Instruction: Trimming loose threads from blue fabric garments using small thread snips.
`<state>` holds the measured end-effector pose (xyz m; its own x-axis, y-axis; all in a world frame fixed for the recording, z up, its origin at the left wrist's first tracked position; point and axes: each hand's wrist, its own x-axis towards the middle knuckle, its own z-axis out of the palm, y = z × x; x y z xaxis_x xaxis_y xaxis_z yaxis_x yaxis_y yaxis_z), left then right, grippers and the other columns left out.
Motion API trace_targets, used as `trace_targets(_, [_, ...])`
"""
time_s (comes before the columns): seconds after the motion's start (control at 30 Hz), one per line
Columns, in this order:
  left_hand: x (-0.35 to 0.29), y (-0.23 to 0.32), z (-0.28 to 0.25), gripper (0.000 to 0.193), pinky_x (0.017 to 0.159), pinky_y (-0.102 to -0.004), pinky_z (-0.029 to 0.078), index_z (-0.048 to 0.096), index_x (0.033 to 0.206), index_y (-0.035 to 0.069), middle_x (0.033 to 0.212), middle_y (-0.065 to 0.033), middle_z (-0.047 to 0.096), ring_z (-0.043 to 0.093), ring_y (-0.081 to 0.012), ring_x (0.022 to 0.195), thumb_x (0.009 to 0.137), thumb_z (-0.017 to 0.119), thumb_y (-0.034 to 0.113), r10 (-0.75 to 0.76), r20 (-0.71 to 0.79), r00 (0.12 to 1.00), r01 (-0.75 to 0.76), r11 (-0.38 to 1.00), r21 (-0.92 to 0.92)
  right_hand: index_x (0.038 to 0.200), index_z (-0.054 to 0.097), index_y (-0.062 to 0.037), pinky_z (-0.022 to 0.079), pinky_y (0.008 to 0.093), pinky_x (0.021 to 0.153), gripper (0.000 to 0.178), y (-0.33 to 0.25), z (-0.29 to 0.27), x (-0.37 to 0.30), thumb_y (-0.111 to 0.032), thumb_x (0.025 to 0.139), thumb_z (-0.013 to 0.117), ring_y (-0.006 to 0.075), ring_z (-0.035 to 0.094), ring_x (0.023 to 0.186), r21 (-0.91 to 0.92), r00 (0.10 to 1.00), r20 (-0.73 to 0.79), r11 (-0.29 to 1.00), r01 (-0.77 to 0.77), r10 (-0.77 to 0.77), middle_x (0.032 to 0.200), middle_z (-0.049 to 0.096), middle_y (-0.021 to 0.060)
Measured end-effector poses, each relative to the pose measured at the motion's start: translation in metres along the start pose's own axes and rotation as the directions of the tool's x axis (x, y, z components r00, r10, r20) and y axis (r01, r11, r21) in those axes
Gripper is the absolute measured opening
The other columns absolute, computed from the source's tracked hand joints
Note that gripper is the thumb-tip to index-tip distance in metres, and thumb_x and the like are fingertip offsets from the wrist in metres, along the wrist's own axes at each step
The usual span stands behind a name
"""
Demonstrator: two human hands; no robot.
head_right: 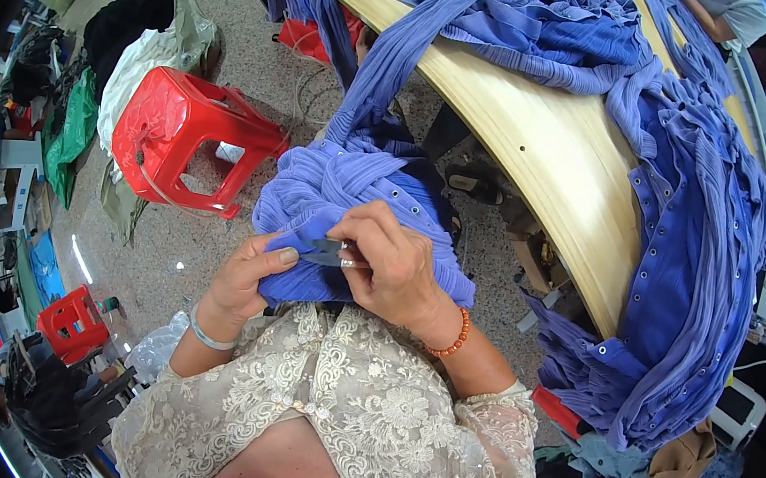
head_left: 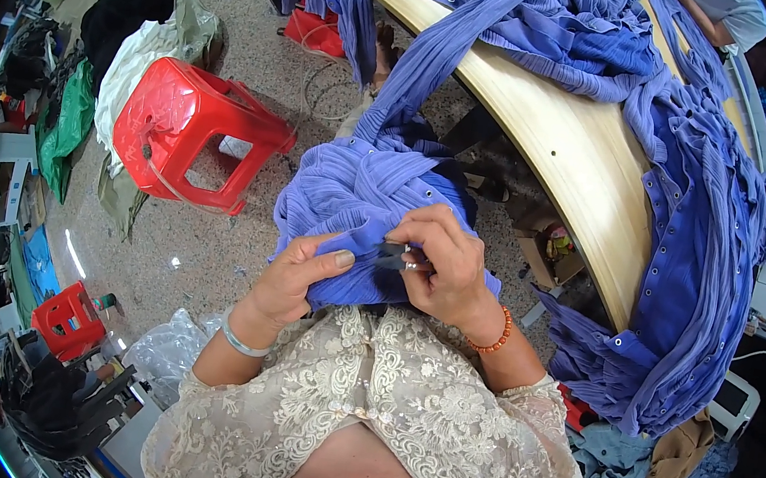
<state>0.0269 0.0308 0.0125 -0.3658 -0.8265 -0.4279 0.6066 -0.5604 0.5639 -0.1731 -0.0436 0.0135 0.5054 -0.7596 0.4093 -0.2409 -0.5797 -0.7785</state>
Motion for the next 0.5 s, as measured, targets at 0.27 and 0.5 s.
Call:
trace_targets(0.27, [-0.001,-0.001,-0.003,0.039,0.094,-0.0320,0.047,0.048,0.126,-0.007,0.117,-0.0142,0.060,0.060,-0.0196,0.105,0.091,0.051,0.008,0.037,-0.056,0.998,-0.041,0.997,-0.065,0.087,0.054,-0.0011,0.036,0.0183,0.055,0.004,0.018,-0.007,-0.014,-0.003,0.088,0.058,0.0029,0.042,0.064,0.473,0.909,-0.036,0.809,-0.350,0.415,0.076,0.052,-0.0008])
trace_targets(0.5, [0.002,0.000,-0.003,0.041,0.093,-0.0319,0.047,0.047,0.127,-0.006,0.118,-0.0128,0.059,0.059,-0.0180,0.104,0.089,0.054,0.010,0.025,-0.058,0.998,-0.027,0.999,-0.029,0.106,0.061,-0.0006,0.034,0.0197,0.053,0.034,0.007,-0.007,-0.002,-0.007,0.075,0.072,0.0061,0.043,0.063,0.257,0.989,-0.007,0.956,-0.141,0.148,0.095,0.060,0.0052])
